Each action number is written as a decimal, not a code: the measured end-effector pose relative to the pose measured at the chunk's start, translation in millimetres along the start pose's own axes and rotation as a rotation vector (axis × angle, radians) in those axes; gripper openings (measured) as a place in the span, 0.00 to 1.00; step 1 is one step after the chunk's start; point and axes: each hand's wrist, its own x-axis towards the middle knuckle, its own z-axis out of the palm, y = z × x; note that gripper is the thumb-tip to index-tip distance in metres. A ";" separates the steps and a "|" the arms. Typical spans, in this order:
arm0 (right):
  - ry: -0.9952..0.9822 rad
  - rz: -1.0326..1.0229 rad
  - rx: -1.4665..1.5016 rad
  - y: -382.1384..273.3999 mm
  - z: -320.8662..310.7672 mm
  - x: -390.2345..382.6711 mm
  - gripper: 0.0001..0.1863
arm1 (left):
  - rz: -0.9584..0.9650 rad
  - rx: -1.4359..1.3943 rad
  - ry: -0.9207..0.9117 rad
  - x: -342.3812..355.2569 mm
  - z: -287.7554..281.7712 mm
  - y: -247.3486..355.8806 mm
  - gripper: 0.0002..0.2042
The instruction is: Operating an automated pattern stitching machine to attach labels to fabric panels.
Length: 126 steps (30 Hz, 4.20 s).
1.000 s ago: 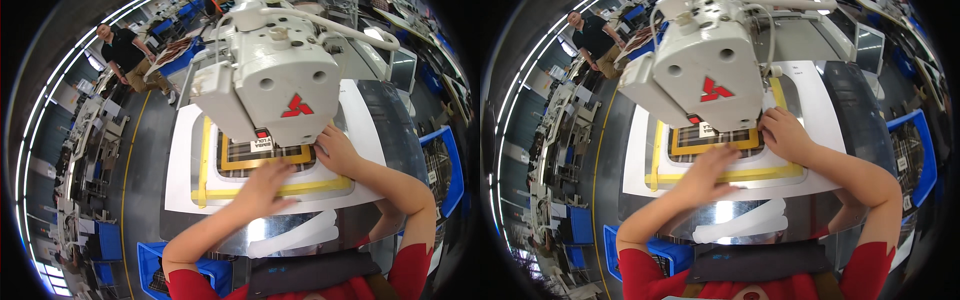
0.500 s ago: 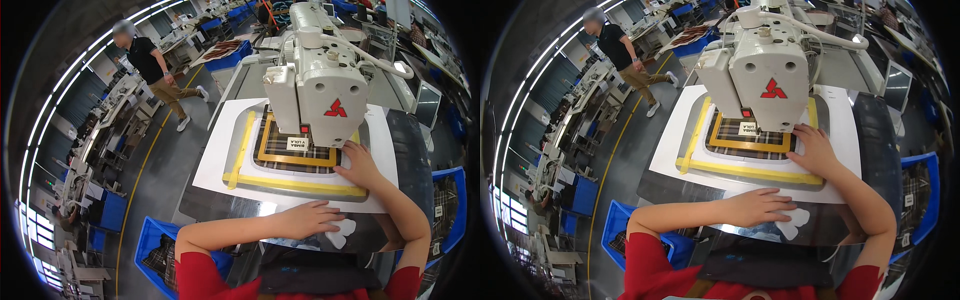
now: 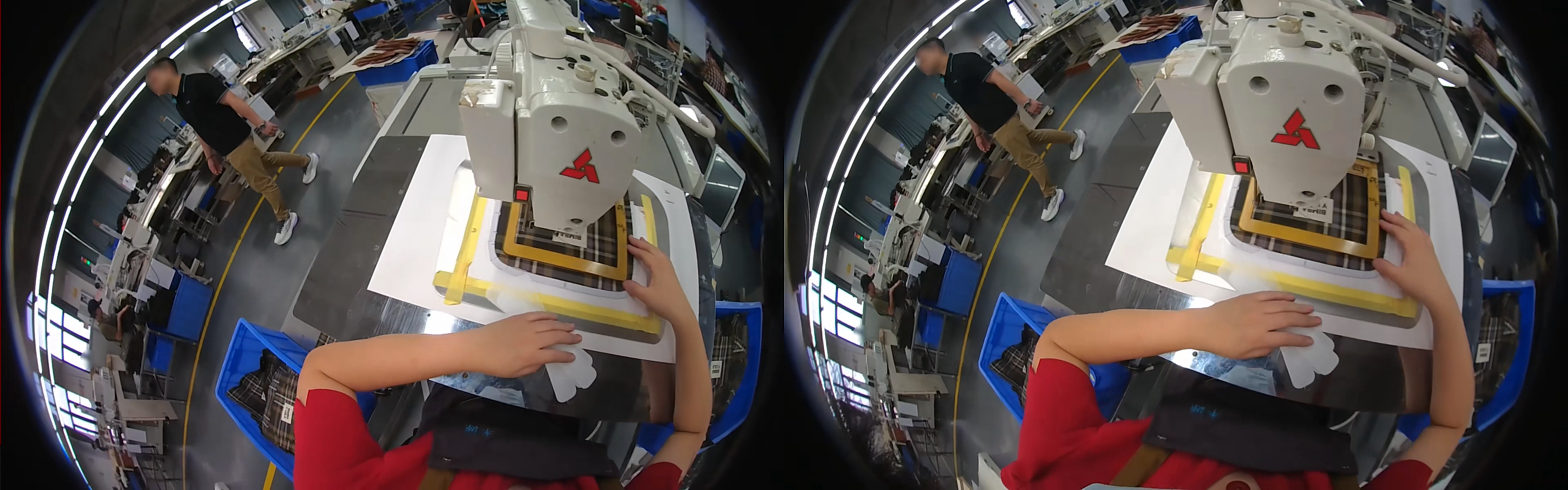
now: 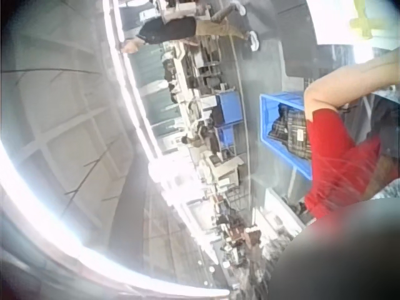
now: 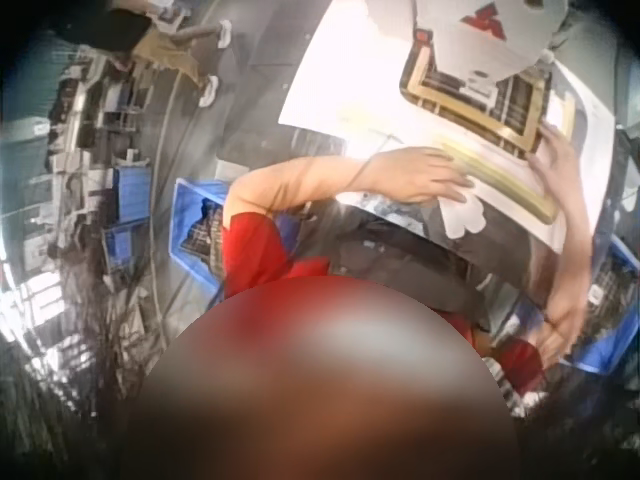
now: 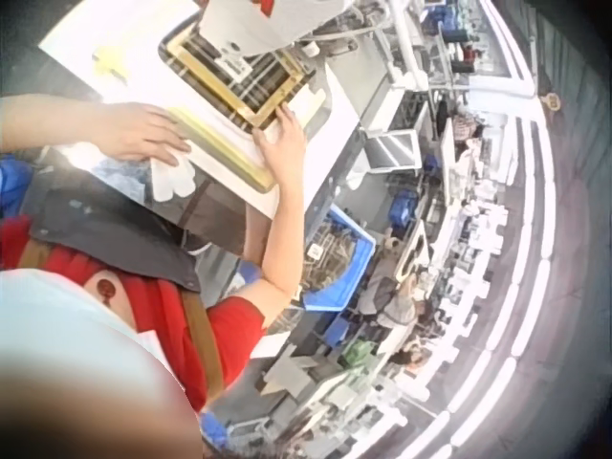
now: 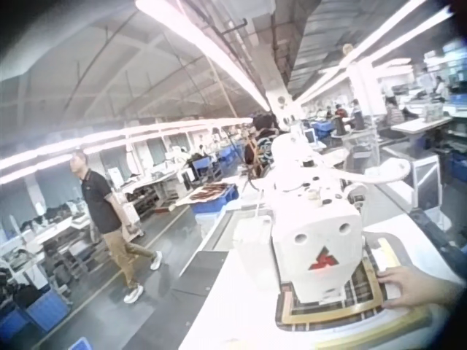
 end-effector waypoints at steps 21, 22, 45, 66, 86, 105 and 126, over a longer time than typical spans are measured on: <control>0.654 0.084 -0.023 66.8 1.9 -19.2 0.07 | 0.022 0.034 0.276 1.6 -19.2 -1.0 0.18; 0.747 0.271 -0.029 96.7 -15.4 -20.6 0.11 | -0.016 0.041 0.290 2.9 -29.3 3.2 0.18; 0.020 -0.300 0.142 -97.8 61.4 -48.6 0.09 | -0.956 0.560 1.500 -352.0 -142.5 120.9 0.14; -0.056 -0.471 0.130 -118.3 59.1 -47.6 0.09 | -0.487 0.039 0.487 -72.4 -60.0 54.2 0.23; -0.289 -0.004 0.476 -87.4 51.0 -39.9 0.17 | -0.628 -0.284 0.121 -25.9 -49.6 13.0 0.09; -0.285 -0.144 0.356 -123.9 31.4 15.6 0.12 | -0.515 0.116 0.211 -10.9 -88.0 -3.8 0.08; -0.012 0.120 0.091 -68.2 35.5 68.6 0.19 | -0.468 0.318 0.081 17.5 -49.2 -37.1 0.32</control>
